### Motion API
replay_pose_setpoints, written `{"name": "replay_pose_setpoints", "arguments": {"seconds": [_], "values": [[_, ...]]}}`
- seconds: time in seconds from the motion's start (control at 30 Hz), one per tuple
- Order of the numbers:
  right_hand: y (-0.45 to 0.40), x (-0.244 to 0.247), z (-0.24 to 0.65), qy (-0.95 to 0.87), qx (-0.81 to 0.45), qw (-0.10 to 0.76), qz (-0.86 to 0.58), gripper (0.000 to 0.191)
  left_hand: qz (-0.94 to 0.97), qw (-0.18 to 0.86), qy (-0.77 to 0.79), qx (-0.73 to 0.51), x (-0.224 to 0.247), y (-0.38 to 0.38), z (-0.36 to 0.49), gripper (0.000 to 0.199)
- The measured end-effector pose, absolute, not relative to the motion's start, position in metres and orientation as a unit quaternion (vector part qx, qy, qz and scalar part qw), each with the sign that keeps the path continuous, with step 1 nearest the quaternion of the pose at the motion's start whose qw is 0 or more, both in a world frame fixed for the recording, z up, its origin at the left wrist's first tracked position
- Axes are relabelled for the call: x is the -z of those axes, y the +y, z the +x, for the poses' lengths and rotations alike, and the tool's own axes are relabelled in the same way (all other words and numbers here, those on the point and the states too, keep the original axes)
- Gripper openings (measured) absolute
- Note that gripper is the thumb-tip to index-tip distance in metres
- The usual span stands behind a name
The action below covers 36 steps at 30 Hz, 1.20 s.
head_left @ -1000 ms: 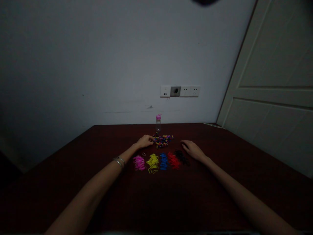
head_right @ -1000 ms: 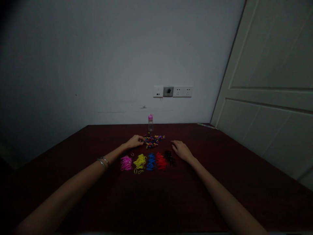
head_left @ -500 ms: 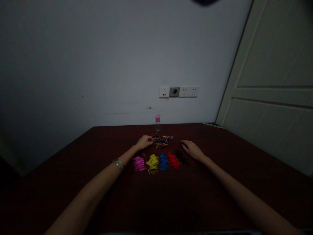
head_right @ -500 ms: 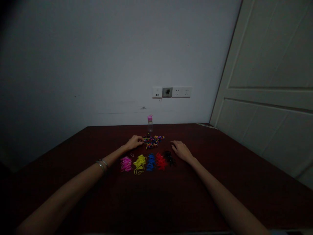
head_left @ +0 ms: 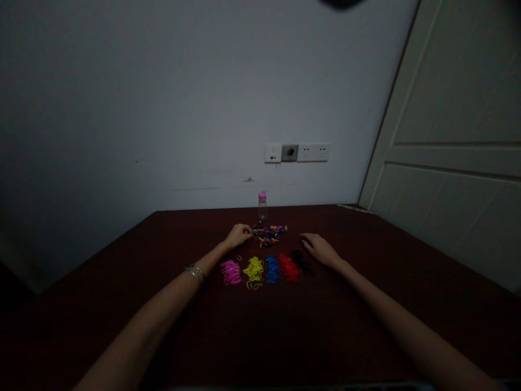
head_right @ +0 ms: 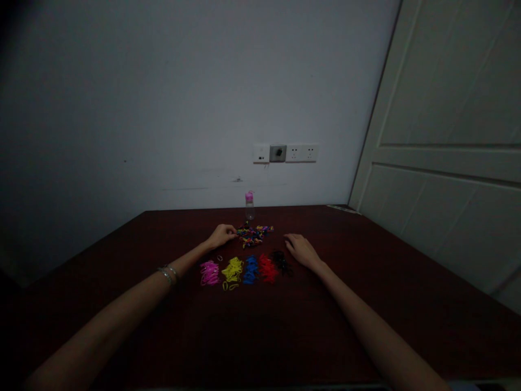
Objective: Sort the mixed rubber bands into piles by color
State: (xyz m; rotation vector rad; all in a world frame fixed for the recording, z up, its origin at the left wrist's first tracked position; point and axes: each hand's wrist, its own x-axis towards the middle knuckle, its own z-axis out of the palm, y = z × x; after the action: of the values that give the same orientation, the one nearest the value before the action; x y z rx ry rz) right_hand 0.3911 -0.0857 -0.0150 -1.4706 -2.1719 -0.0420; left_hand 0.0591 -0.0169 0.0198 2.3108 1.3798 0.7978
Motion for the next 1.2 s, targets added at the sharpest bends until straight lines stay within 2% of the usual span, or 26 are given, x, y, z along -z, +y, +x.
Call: {"name": "replay_pose_setpoints", "arguments": {"seconds": [0.53, 0.97, 1.2], "values": [[-0.083, 0.018, 0.393, -0.796, 0.018, 0.244, -0.554, 0.037, 0.784, 0.204, 0.488, -0.326, -0.022, -0.017, 0.068, 0.017], [-0.085, 0.014, 0.390, -0.795, 0.013, 0.245, -0.555, 0.035, 0.837, 0.223, 0.406, -0.292, -0.028, -0.041, 0.150, 0.019], [-0.090, 0.008, 0.386, -0.796, 0.020, 0.245, -0.553, 0.035, 0.838, 0.218, 0.416, -0.278, -0.024, -0.033, 0.151, 0.016]]}}
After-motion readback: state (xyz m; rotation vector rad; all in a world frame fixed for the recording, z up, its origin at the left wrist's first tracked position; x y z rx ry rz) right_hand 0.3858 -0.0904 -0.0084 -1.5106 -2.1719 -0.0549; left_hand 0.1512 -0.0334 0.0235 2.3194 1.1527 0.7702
